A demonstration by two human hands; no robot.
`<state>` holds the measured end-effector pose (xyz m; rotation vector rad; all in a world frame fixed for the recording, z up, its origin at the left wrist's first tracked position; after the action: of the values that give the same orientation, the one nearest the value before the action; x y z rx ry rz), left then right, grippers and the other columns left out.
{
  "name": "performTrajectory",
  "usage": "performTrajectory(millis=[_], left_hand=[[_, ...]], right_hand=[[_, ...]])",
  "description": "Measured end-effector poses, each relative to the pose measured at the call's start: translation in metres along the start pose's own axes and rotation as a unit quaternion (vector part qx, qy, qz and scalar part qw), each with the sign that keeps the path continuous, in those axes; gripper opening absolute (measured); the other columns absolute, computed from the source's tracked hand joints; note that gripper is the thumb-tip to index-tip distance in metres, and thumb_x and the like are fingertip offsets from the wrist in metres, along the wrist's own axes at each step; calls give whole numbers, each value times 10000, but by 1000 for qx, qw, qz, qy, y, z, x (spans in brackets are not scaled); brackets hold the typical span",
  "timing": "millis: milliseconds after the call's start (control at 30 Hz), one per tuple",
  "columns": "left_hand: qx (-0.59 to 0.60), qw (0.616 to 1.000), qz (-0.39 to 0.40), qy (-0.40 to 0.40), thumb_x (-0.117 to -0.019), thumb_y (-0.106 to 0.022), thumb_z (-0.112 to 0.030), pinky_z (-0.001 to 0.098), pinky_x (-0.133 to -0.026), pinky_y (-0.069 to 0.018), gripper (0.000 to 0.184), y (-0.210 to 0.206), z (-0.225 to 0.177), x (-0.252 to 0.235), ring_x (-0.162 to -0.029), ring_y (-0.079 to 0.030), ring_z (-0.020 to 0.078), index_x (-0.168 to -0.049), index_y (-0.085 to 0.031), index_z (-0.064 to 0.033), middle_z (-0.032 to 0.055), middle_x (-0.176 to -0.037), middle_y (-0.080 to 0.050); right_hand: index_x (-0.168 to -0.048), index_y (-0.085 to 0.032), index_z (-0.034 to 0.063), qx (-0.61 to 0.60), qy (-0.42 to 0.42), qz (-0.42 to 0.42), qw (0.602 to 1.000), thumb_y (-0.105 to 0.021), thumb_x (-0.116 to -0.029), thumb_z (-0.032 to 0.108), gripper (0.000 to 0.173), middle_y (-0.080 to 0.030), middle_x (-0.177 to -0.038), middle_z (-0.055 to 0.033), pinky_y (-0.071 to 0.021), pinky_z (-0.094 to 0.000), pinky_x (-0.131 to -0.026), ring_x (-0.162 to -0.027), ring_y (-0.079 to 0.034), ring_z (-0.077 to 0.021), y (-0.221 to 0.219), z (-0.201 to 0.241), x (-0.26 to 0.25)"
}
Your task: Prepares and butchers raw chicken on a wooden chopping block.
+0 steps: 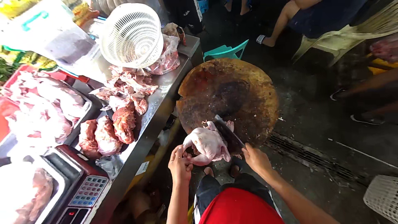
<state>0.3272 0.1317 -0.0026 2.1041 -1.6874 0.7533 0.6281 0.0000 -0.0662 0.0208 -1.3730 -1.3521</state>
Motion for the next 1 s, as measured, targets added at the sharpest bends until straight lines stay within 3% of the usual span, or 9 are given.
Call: performTrajectory(millis=[133,333,400,533,700,767,833,900,1000], left_hand=[[-186,971,140,-56,-975,-584,-109,217,-372,-365,112,-44,-49,-17,-408,-440,67,-1039,-652,-49,-10,-547,-505],[-470,759,433,-125,-946,-660,-131,240,-469,-471,140,-199,-87,70,-483,-525,67,-1049,-713,-54,-11,-654,-593],[-482,744,453,-100,-947,-650,-115,205,-426,-427,102,-218,-93,81,-449,-494,44,-1029,-695,-75,-29,-629,-569],[-465,791,396,-28,-1001,-550,-99,186,-405,-373,136,-233,-126,9,-461,-455,45,-1094,-646,-86,-28,-654,-528],[-532,807,250,-62,-1070,-533,-241,257,-472,-412,251,-226,-88,-128,-529,-494,105,-1261,-646,-122,50,-805,-623],[-500,849,143,-94,-1091,-462,-334,327,-551,-464,341,-205,-80,-157,-600,-532,149,-1158,-653,-60,78,-806,-607],[-418,891,117,-131,-1080,-522,-284,445,-771,-573,353,-183,-70,-168,-877,-657,256,-1236,-649,7,188,-1059,-665],[-405,884,113,-205,-1042,-581,-206,468,-921,-563,329,-169,-67,-156,-1098,-646,312,-1257,-637,36,242,-1236,-629],[-462,830,78,-301,-971,-646,-180,464,-1044,-488,375,-147,-62,-104,-1244,-570,362,-1271,-644,45,278,-1337,-578]], right_hand=[[-1462,-506,85,-98,-52,-36,993,-434,-1103,360,458,-723,-1061,-222,-557,-588,-864,-1014,-713,-414,1,-19,-6],[-1422,-543,89,-185,-57,-58,979,-452,-1097,353,429,-727,-1001,-226,-559,-621,-828,-949,-721,-430,-10,-34,-3],[-1417,-553,82,-188,-59,-72,978,-454,-1096,353,432,-730,-993,-231,-554,-616,-847,-964,-718,-438,-11,-36,-2],[-1318,-621,23,-256,-15,-145,956,-514,-1081,310,387,-729,-932,-241,-560,-626,-796,-899,-725,-447,-19,-44,2],[-1174,-693,-33,-370,25,-308,876,-564,-1025,323,407,-728,-824,-182,-578,-595,-727,-743,-727,-343,-28,-73,19],[-1303,-651,10,-330,-15,-277,902,-541,-1035,311,418,-742,-906,-202,-559,-639,-737,-804,-730,-394,-10,-73,19],[-1567,-451,137,-270,-34,-213,938,-529,-1014,216,564,-690,-1203,-224,-546,-641,-848,-1011,-695,-420,14,-65,6],[-1594,-400,135,-211,-12,-202,956,-556,-971,114,642,-560,-1389,-287,-517,-605,-988,-1214,-605,-455,41,-52,-22],[-1496,-553,149,-111,6,-210,971,-590,-976,113,522,-535,-1411,-313,-451,-591,-1080,-1301,-536,-477,66,-36,-65]])
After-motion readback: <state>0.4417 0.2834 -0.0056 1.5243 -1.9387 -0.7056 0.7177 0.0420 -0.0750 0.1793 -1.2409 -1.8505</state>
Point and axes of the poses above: each hand's wrist, its own x-axis away from the middle knuckle, its own y-axis out of the back of the hand, z = x × y, the point moved 9 cm from there along -x, towards the middle knuckle
